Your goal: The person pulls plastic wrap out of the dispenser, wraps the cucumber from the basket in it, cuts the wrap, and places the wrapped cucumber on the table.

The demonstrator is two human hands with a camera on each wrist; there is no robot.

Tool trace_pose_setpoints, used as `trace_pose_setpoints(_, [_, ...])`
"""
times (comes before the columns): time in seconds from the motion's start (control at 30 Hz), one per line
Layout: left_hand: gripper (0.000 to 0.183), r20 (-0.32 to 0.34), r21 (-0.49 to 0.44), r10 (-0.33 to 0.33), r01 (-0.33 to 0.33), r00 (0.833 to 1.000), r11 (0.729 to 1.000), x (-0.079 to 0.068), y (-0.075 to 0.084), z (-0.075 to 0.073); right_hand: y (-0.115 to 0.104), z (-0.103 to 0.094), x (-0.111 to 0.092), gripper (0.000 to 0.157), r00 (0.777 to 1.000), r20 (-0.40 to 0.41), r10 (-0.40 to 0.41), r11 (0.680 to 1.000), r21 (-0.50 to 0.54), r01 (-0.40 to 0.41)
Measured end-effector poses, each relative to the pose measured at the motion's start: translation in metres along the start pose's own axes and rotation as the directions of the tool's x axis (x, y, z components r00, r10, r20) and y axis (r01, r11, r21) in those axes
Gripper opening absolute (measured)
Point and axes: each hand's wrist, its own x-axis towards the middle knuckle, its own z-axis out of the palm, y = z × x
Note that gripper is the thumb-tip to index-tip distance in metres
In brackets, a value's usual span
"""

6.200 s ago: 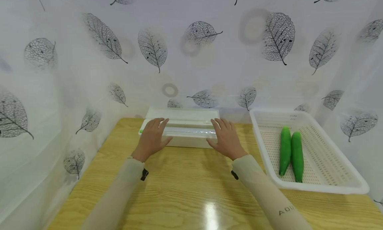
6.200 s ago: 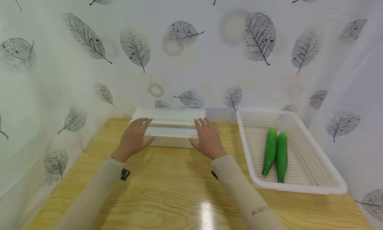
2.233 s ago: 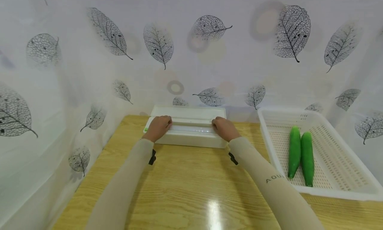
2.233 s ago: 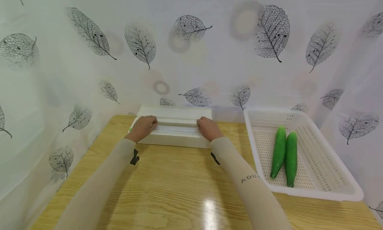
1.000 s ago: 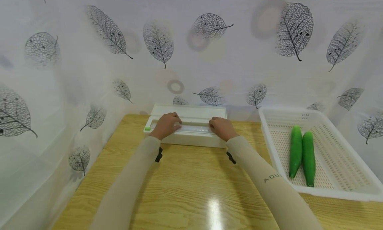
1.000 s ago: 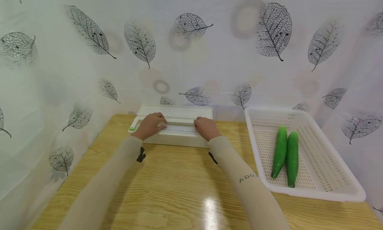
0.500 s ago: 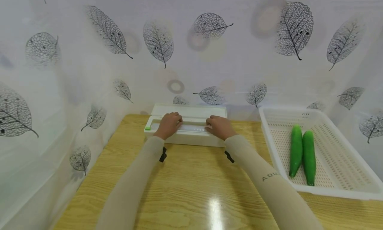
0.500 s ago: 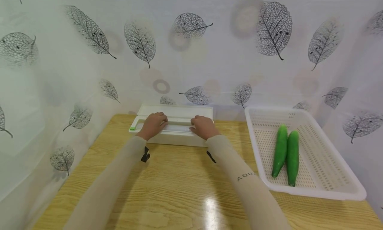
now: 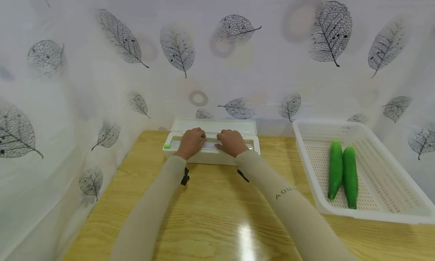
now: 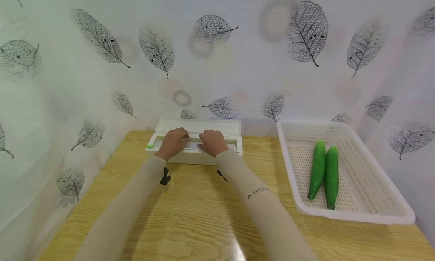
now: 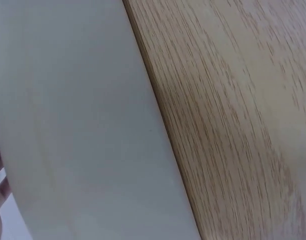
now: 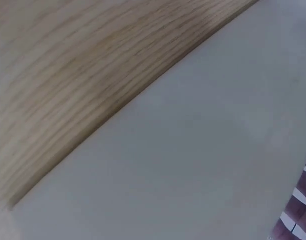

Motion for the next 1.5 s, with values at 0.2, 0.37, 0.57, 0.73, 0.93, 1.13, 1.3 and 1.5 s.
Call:
trace_pose_setpoints(0.2, [0.012,-0.045,-0.013,0.017,-0.018,0.999,1.0,-0.004,0.0,0.001,-0.009,0.012,0.014,0.026,0.999,0.036,0.0,0.993,-0.118,0.004])
trace_pose_setpoints(0.37, [0.012,-0.074,-0.011,0.045,-0.046,0.996,0.999,-0.006,0.002,-0.002,-0.004,0.017,0.014,0.019,0.998,0.067,0.02,0.985,-0.174,-0.008])
trace_pose_setpoints(0.57, [0.012,-0.076,0.035,0.072,-0.069,0.995,0.997,-0.003,-0.001,-0.002,0.008,0.008,0.004,0.014,0.997,0.079,-0.007,0.992,-0.126,0.017])
trace_pose_setpoints(0.73, [0.012,-0.087,0.04,0.086,-0.082,0.992,0.996,-0.004,-0.003,-0.001,0.016,0.006,-0.002,0.015,0.993,0.118,0.001,0.999,-0.04,0.004])
trace_pose_setpoints(0.93, [0.014,-0.04,-0.024,0.104,-0.105,0.994,0.994,-0.006,-0.005,-0.003,0.023,0.008,-0.005,0.012,0.992,0.122,0.023,1.0,0.005,-0.024])
trace_pose_setpoints(1.13, [0.023,0.049,-0.003,0.118,-0.118,0.992,0.993,-0.006,-0.008,-0.008,0.025,0.009,-0.004,0.016,0.992,0.126,0.019,0.998,-0.065,-0.011])
trace_pose_setpoints(1.3, [0.014,0.031,0.029,0.174,-0.175,0.984,0.984,-0.009,-0.013,-0.015,0.025,0.007,-0.005,0.019,0.985,0.17,0.029,0.998,-0.062,-0.019])
trace_pose_setpoints(1.5, [0.009,0.002,0.099,0.174,-0.173,0.985,0.98,-0.012,-0.024,-0.017,0.024,0.006,-0.006,0.021,0.977,0.211,0.021,0.998,-0.061,-0.008])
